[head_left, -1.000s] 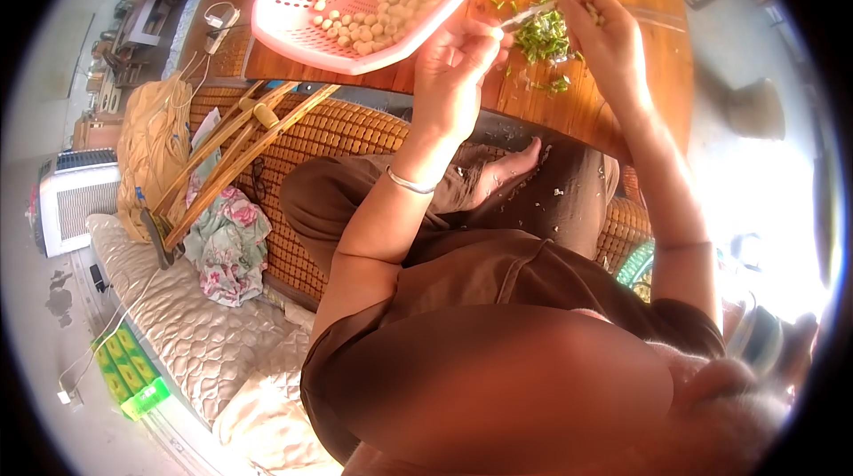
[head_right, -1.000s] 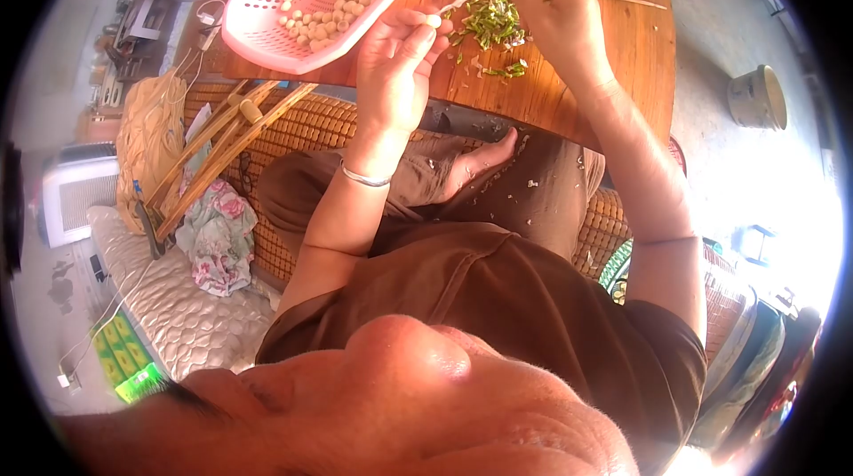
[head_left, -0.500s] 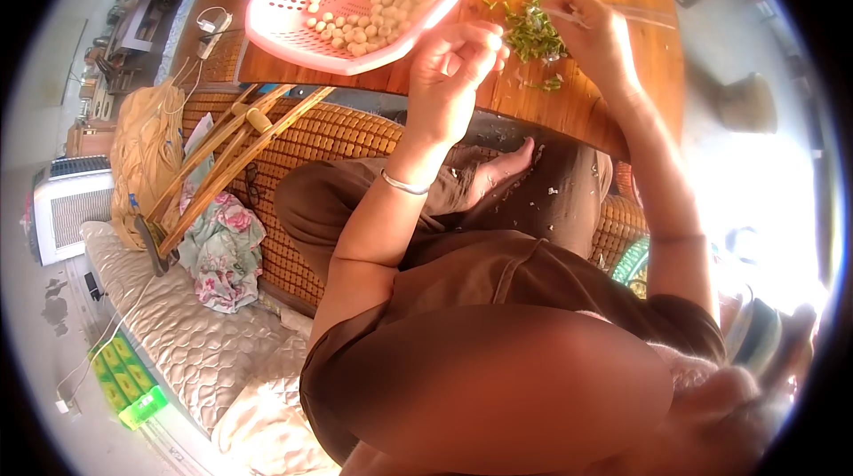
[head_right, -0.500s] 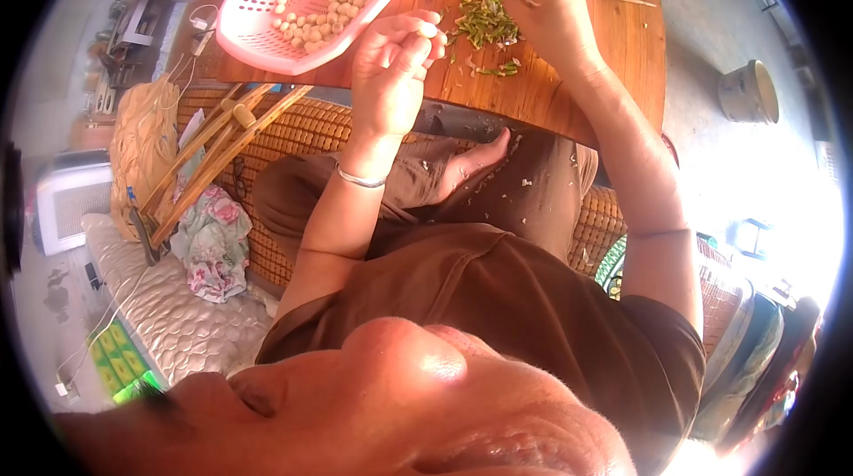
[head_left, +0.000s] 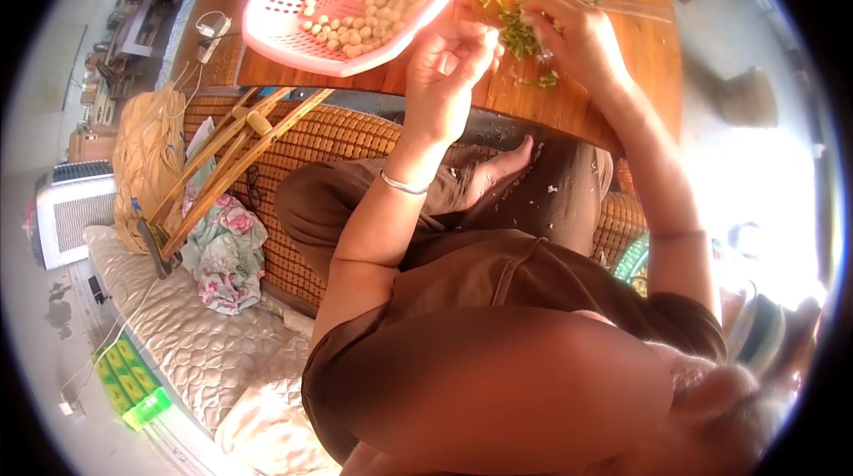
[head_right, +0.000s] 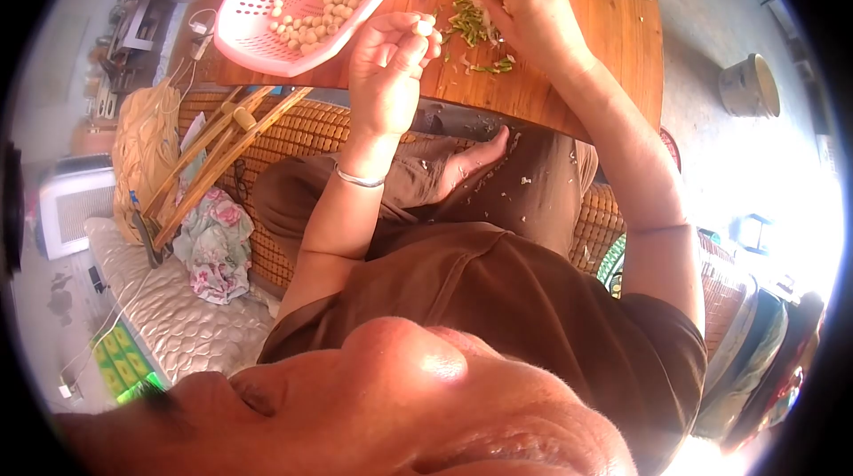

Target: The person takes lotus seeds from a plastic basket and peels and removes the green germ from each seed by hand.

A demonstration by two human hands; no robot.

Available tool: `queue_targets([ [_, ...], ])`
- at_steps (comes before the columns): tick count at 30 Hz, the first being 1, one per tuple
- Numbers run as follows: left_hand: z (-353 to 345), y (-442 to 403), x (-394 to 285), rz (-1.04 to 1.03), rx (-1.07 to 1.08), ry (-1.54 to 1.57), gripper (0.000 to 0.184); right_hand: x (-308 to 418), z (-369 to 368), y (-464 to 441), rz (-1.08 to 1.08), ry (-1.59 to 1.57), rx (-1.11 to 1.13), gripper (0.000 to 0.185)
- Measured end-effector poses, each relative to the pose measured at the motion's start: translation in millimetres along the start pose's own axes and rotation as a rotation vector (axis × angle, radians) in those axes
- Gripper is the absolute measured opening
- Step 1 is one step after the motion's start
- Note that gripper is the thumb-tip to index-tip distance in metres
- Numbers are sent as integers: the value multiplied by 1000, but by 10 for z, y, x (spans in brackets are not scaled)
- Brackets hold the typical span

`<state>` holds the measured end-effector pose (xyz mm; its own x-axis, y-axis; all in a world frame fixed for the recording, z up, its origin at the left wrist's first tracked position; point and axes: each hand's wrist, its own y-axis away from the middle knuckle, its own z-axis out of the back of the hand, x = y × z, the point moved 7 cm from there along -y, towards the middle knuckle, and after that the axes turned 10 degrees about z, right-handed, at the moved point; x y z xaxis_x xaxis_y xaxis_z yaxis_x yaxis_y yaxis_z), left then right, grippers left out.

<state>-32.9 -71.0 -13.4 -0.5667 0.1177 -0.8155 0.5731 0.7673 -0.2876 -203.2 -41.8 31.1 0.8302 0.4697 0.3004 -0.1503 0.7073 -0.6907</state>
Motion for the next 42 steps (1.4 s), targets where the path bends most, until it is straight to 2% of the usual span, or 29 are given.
queue_targets([
  [1,1,-3,4,1,1,0,21,4,10,-2,-1,1,-1,14],
  [3,-12,-6,-11,-21,9,-46,23,-81,-33,16,-156,26,111,15],
  [6,-10,4,-9,-12,-8,-94,24,-15,31,-9,-121,-32,17,13],
  [16,-53,23,-33,18,-44,-102,24,-46,48,14,-80,81,-12,12],
  [19,-48,18,-13,39,-67,-89,23,-57,29,7,-164,-1,32,14],
  [21,-36,9,4,54,-87,-68,22,-36,-71,45,-370,-466,100,15],
  [22,-41,10,3,53,-89,-69,22,19,-62,39,-368,-467,102,15],
  [24,-41,13,10,75,-120,-54,18,268,-62,-8,-209,-602,138,17],
  [25,-51,9,8,75,-123,-55,18,333,-80,22,-369,-767,175,17],
  [31,-71,-11,9,40,-153,-60,15,303,-109,39,-303,-650,157,20],
  [42,-55,23,-14,-11,-203,-256,10,343,-70,35,-249,-572,110,17],
])
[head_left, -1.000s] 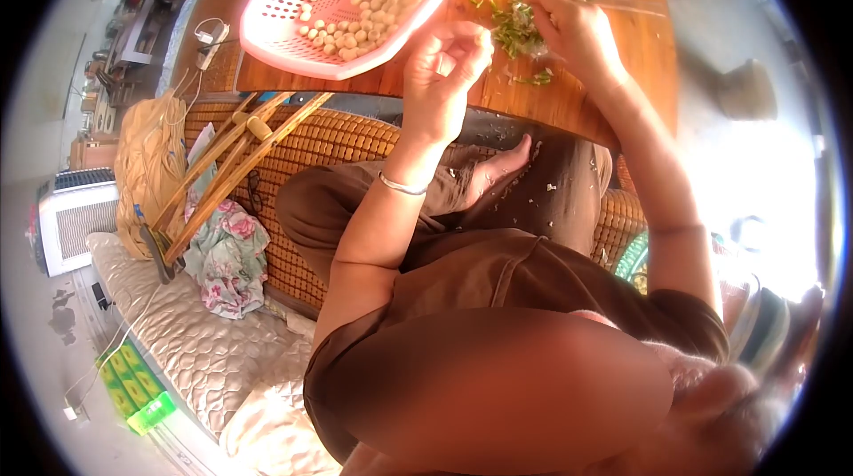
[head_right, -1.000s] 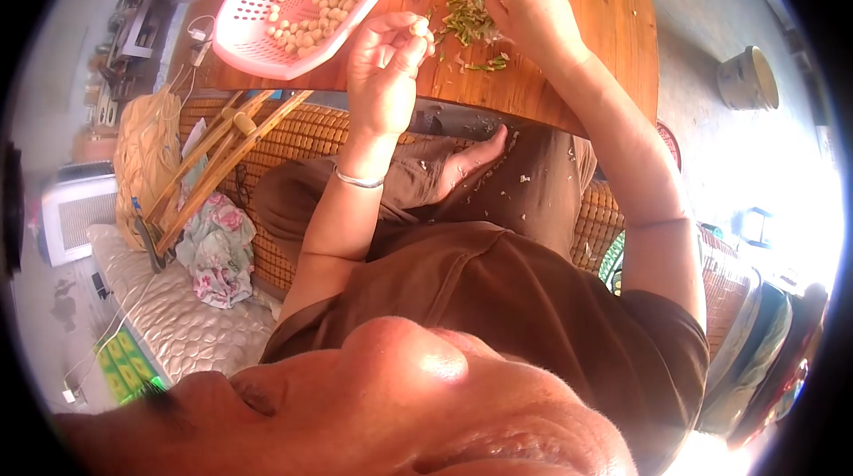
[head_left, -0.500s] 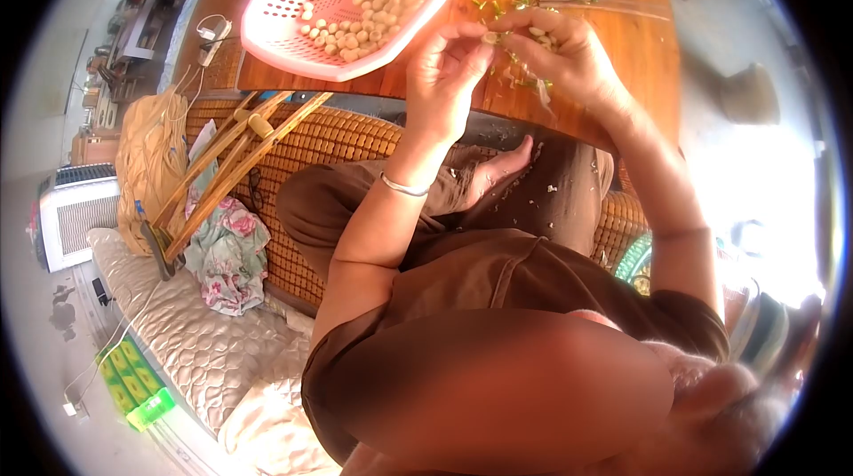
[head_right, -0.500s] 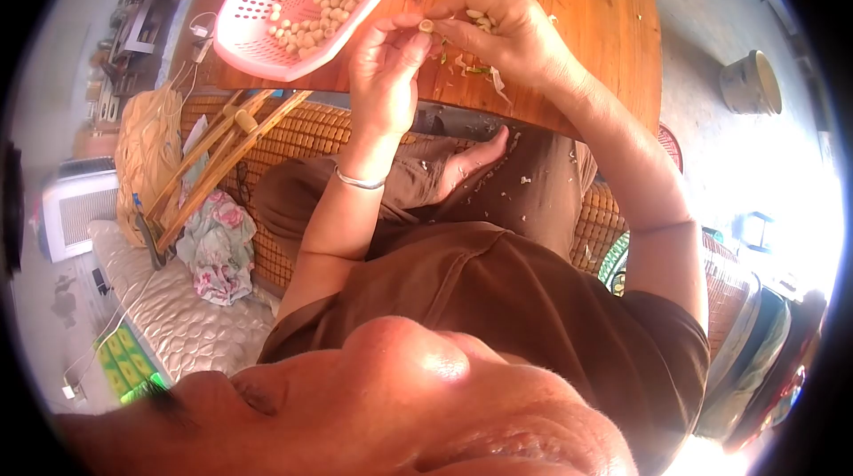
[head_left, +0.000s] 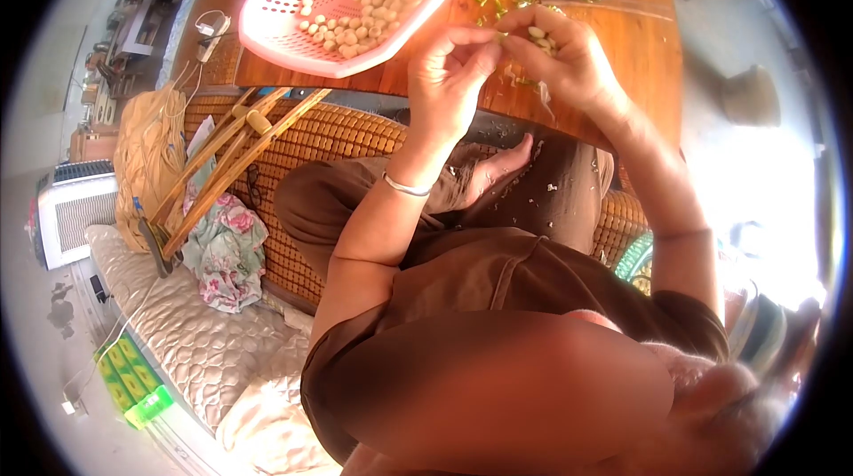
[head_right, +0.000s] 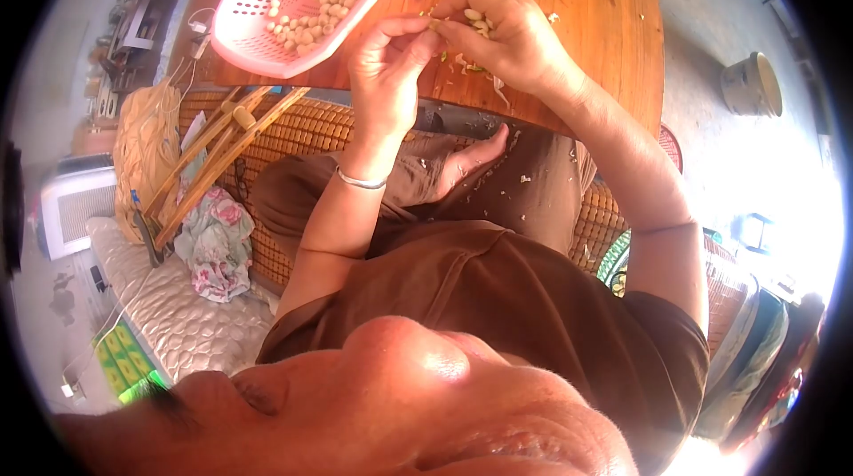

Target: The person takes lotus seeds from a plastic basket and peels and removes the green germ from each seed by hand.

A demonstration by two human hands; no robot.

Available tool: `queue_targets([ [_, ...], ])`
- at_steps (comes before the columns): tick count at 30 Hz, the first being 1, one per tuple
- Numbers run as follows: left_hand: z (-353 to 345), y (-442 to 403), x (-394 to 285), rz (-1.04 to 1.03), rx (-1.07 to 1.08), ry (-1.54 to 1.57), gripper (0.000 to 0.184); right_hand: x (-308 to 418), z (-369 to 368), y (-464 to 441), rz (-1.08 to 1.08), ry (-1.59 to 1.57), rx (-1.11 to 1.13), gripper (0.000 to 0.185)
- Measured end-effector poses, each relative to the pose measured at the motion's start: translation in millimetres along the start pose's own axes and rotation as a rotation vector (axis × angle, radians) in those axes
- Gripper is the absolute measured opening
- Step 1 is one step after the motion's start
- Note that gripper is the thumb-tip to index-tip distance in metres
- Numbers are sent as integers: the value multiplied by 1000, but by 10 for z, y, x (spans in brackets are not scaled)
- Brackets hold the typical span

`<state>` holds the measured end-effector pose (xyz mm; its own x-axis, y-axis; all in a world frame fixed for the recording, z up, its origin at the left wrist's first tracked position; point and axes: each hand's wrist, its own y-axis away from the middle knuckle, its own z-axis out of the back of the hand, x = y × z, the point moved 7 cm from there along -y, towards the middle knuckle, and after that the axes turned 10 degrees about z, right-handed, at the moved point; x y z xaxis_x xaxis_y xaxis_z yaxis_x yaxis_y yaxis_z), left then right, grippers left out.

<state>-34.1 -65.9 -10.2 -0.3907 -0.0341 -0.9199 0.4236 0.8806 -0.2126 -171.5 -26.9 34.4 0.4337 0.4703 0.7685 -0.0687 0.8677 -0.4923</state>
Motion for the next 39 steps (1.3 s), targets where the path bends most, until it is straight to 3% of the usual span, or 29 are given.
queue_targets([
  [32,13,-7,66,84,36,67,8,65,-53,35,43,66,80,9],
  [35,43,-27,110,89,69,105,7,28,-22,27,25,-40,25,10],
  [37,24,-32,67,89,94,116,7,-90,-61,40,-233,-343,90,11],
  [39,9,-39,55,151,89,211,9,-193,-57,46,-270,-459,71,13],
])
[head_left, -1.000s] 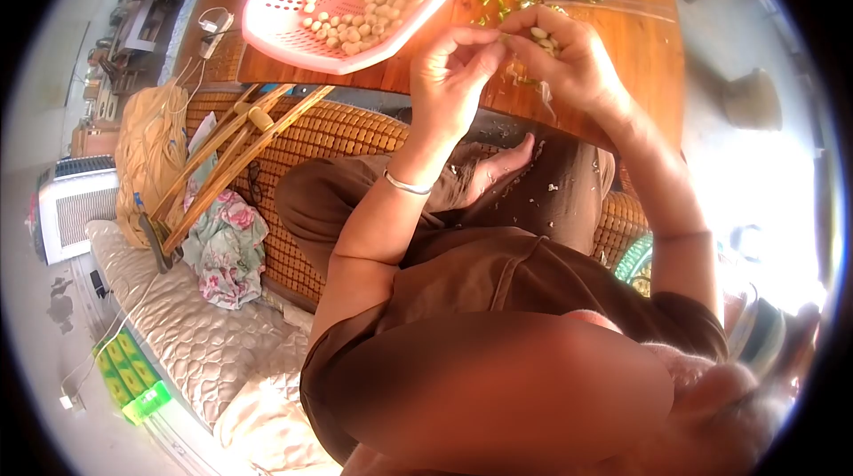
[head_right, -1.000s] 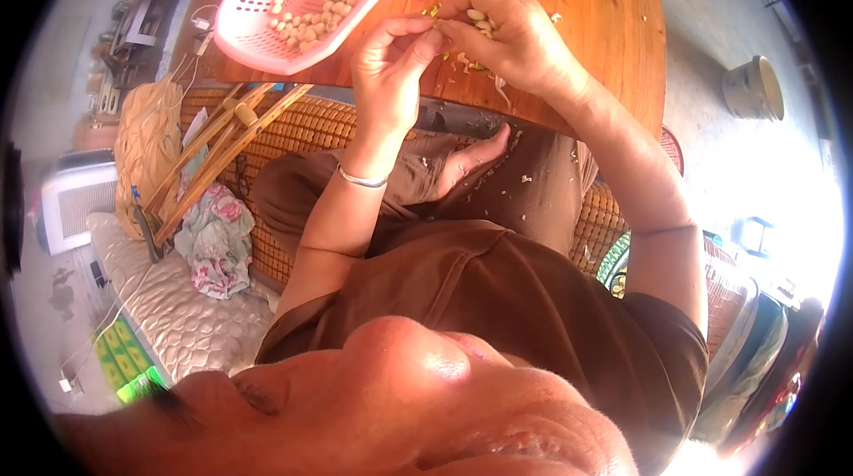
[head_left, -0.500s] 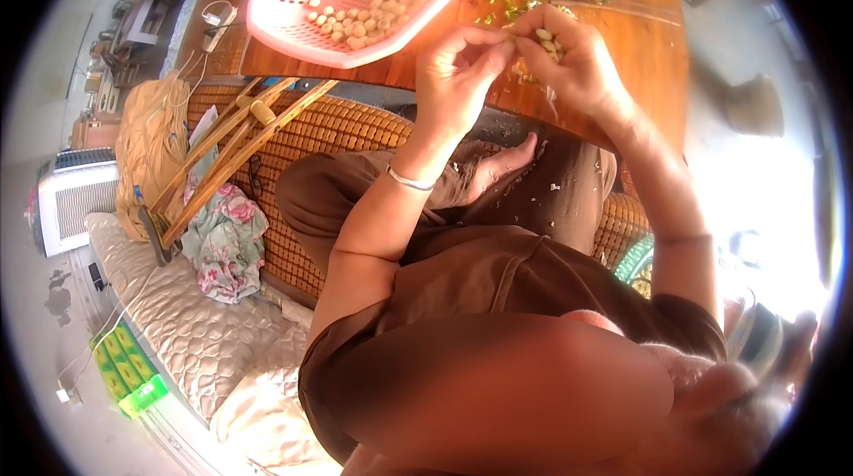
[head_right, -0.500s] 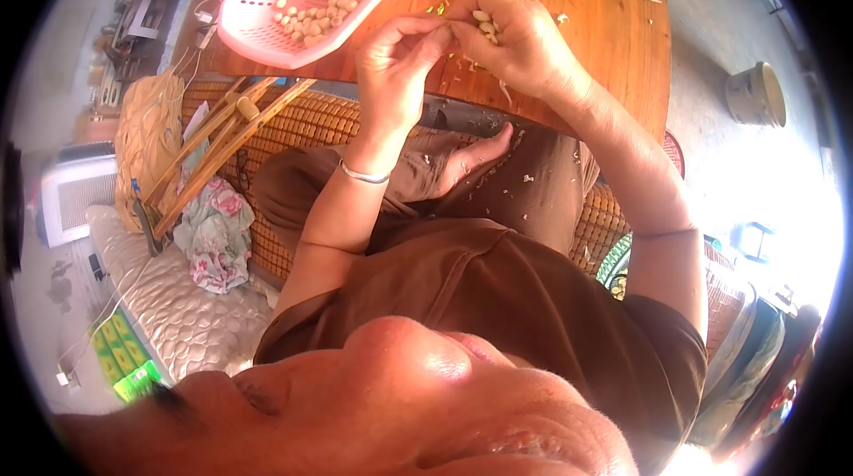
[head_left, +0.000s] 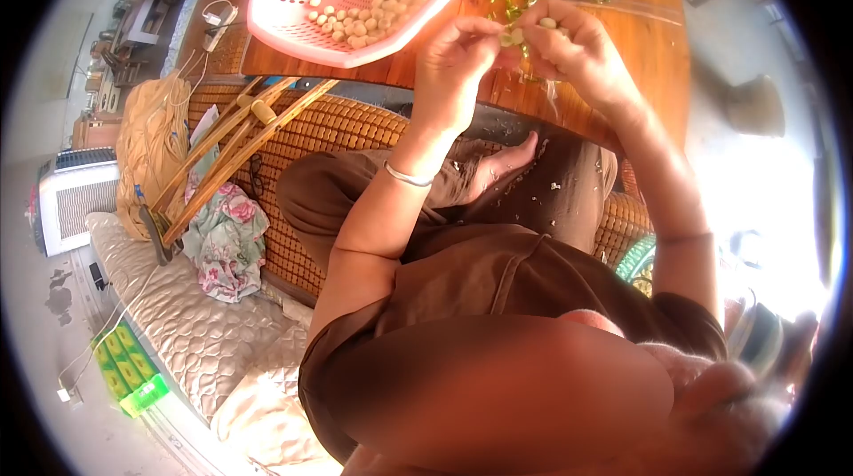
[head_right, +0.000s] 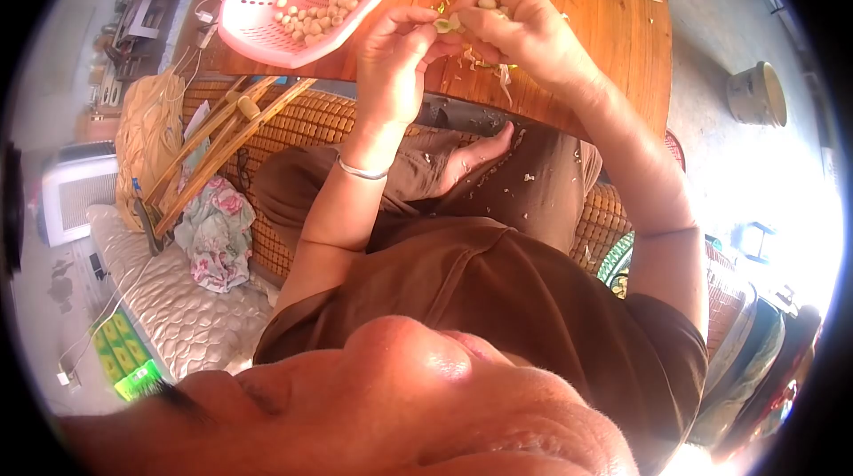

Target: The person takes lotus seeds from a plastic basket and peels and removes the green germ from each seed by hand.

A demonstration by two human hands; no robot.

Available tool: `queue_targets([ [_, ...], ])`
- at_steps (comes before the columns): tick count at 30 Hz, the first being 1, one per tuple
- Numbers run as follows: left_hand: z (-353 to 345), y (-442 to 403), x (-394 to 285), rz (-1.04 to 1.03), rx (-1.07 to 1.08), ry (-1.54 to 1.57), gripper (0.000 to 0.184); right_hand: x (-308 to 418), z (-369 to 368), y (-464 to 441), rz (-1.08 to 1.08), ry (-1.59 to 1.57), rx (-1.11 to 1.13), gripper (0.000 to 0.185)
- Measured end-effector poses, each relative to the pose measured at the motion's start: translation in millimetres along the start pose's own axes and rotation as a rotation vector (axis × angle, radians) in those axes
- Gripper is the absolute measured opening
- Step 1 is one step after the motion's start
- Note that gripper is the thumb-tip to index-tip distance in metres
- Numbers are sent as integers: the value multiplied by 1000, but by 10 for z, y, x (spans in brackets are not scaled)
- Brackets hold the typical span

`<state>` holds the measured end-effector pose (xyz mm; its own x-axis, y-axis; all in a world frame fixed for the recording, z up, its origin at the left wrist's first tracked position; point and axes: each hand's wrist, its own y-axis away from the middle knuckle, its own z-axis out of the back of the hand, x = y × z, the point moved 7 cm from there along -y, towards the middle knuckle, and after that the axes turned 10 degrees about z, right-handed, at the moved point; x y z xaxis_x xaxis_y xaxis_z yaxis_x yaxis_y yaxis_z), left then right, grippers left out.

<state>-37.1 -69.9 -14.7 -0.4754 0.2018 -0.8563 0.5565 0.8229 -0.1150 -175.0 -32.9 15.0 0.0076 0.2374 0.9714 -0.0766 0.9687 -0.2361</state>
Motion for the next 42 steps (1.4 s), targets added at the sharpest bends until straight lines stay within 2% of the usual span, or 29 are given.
queue_targets([
  [4,1,1,-35,10,7,36,12,-34,16,-8,-64,-327,-9,18],
  [5,8,1,-33,18,5,34,13,-35,15,-11,-64,-326,-6,18],
  [7,13,-4,-24,26,3,34,15,-71,41,1,-113,-441,-86,18],
  [11,-29,10,-62,0,-25,43,15,51,45,13,29,-309,-223,18],
  [14,-21,22,-69,-5,-43,32,14,28,110,-35,92,-190,-184,20],
  [16,-20,19,-64,-12,-27,15,14,-122,66,-14,-151,-555,-120,20],
  [17,-14,14,-53,-4,-28,5,14,-131,67,-18,-150,-556,-121,20],
  [19,-2,5,-35,6,-29,-6,14,-131,93,-28,-97,-320,-118,20],
  [23,9,-1,-22,9,-25,0,13,-135,-13,15,-155,-272,-67,19],
  [25,-4,-1,-28,9,-20,7,13,31,-70,25,-86,32,-67,18],
  [26,-16,1,-40,0,-21,7,12,9,-96,20,-86,32,-67,18],
  [28,-25,1,-41,-8,-22,7,12,125,-104,3,182,265,-99,16],
  [32,-11,-9,-18,-33,-16,-49,13,98,-85,10,145,334,-77,17],
  [34,-26,-5,-23,-31,-12,-59,13,31,-57,37,-48,136,-128,17],
  [38,-35,2,-44,-38,-39,-65,13,11,-48,13,-11,193,-96,17],
  [40,-29,3,-51,-37,-43,-66,13,51,-69,-2,50,328,-51,16],
  [42,-19,-4,-35,-10,-49,-82,13,38,-67,0,42,296,-44,16],
])
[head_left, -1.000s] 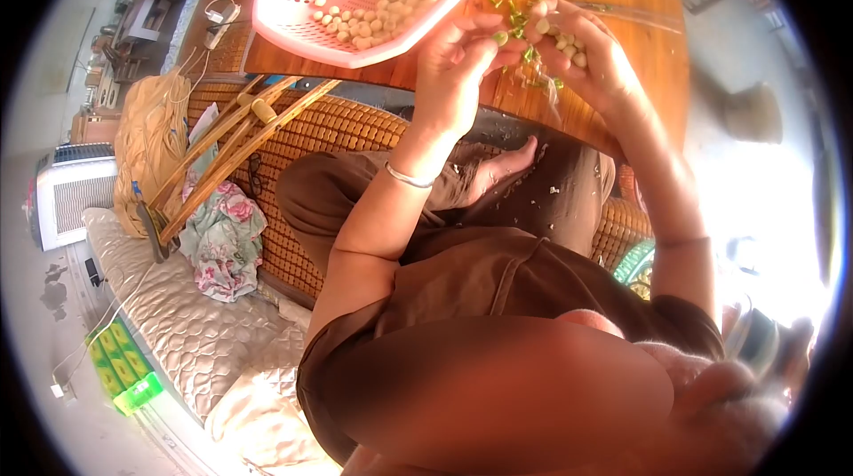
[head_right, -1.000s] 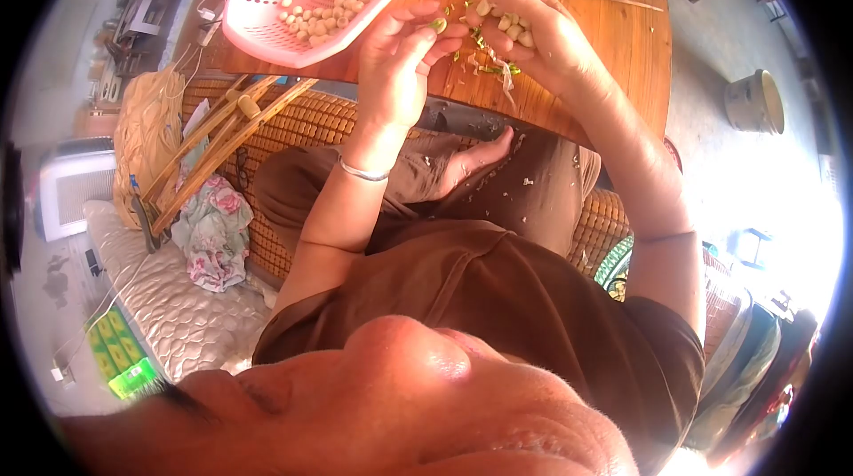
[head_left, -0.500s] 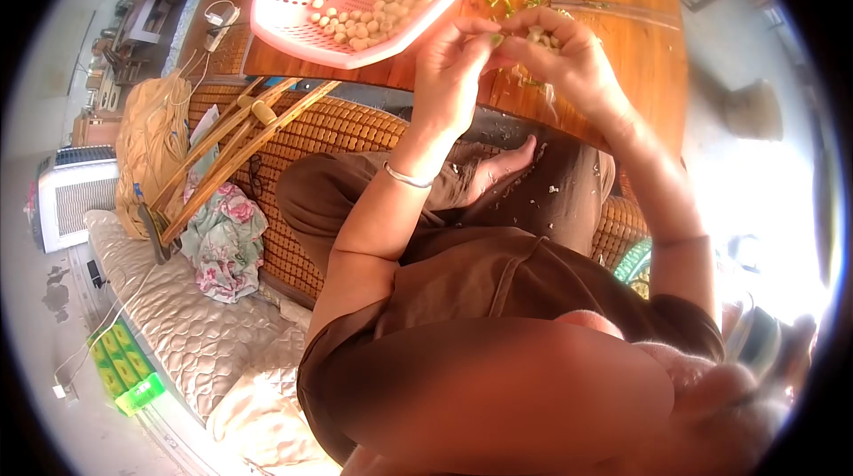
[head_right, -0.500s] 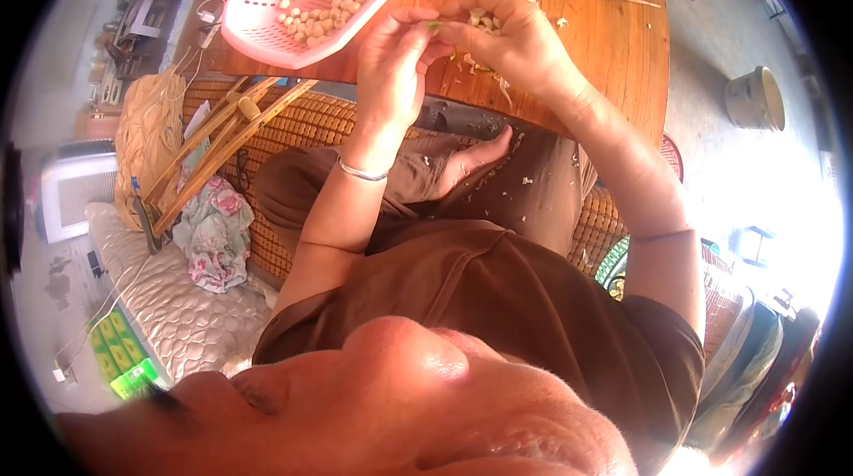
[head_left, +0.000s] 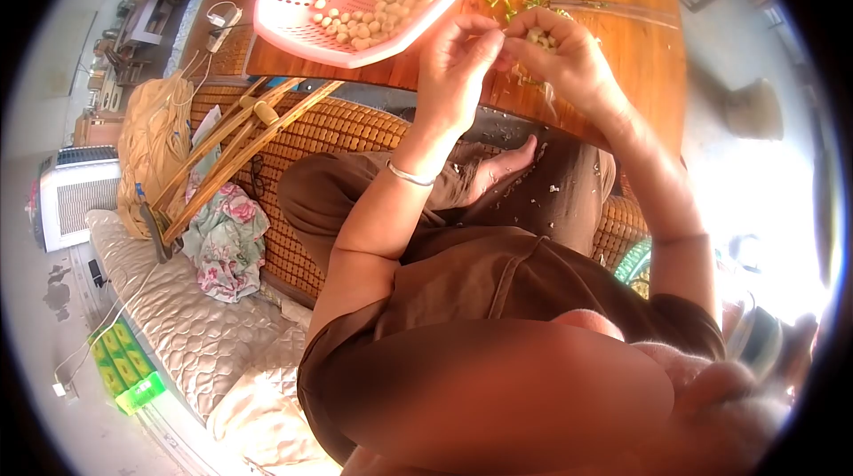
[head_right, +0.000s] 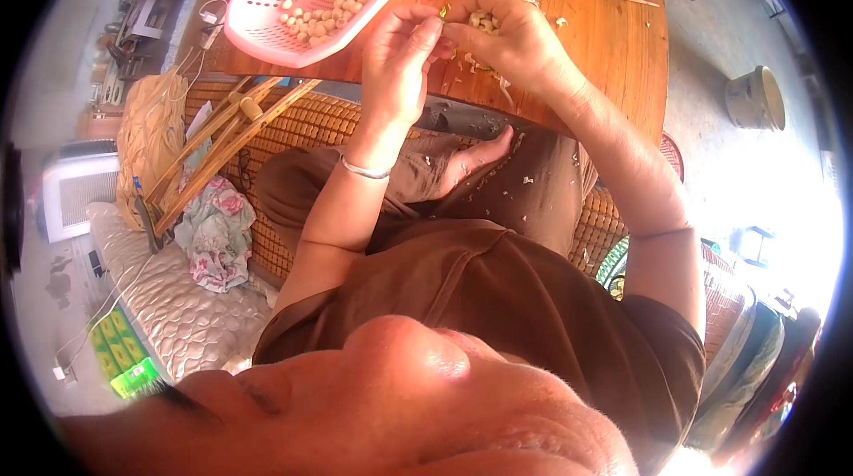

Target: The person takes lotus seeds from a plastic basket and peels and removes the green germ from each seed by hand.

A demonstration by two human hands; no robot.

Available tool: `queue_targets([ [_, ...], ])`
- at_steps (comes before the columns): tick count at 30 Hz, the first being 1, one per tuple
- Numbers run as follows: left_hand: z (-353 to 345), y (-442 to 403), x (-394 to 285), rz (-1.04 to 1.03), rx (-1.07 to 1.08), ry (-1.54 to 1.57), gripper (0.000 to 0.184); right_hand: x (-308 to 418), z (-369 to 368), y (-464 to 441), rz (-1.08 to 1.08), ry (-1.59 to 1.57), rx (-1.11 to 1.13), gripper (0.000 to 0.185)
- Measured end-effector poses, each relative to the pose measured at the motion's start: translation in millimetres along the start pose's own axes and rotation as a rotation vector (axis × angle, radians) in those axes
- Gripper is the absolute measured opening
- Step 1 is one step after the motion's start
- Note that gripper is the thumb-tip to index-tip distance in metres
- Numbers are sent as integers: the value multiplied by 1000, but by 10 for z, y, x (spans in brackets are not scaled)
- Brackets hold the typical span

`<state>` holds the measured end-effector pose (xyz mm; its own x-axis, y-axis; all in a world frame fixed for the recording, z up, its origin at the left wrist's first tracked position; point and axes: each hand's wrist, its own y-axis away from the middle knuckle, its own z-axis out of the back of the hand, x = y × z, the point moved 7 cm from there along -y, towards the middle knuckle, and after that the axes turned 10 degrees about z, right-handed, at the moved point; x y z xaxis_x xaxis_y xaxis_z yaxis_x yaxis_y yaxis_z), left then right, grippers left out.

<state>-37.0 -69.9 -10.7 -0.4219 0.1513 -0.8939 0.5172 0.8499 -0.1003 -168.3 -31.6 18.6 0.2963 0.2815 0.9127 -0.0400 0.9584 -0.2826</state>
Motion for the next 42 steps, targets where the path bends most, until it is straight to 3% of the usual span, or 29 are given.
queue_targets([
  [4,3,-8,23,10,-13,-5,14,-38,19,27,-121,-146,-35,17],
  [8,7,-17,26,7,-18,-5,15,-52,13,12,-80,-207,-13,17],
  [14,11,-21,30,26,-7,-2,15,-82,41,-6,-88,-123,-67,15],
  [20,27,-26,33,18,-35,1,13,-243,329,-51,-174,161,-220,16],
  [23,27,-26,25,22,-43,-4,13,-256,332,-54,-99,-58,-309,13],
  [28,22,-27,28,5,-28,-5,12,-213,402,-76,29,142,-326,14],
  [32,5,-19,14,-17,-15,-2,11,-267,451,-89,-32,258,-289,19],
  [34,-1,-18,11,-23,-7,7,10,-199,447,-85,67,276,-332,20],
  [38,-13,-15,2,-23,-7,11,10,-274,459,-104,-46,358,-269,17],
  [42,3,-14,21,-13,-4,-2,10,-281,512,-136,125,427,-314,22],
])
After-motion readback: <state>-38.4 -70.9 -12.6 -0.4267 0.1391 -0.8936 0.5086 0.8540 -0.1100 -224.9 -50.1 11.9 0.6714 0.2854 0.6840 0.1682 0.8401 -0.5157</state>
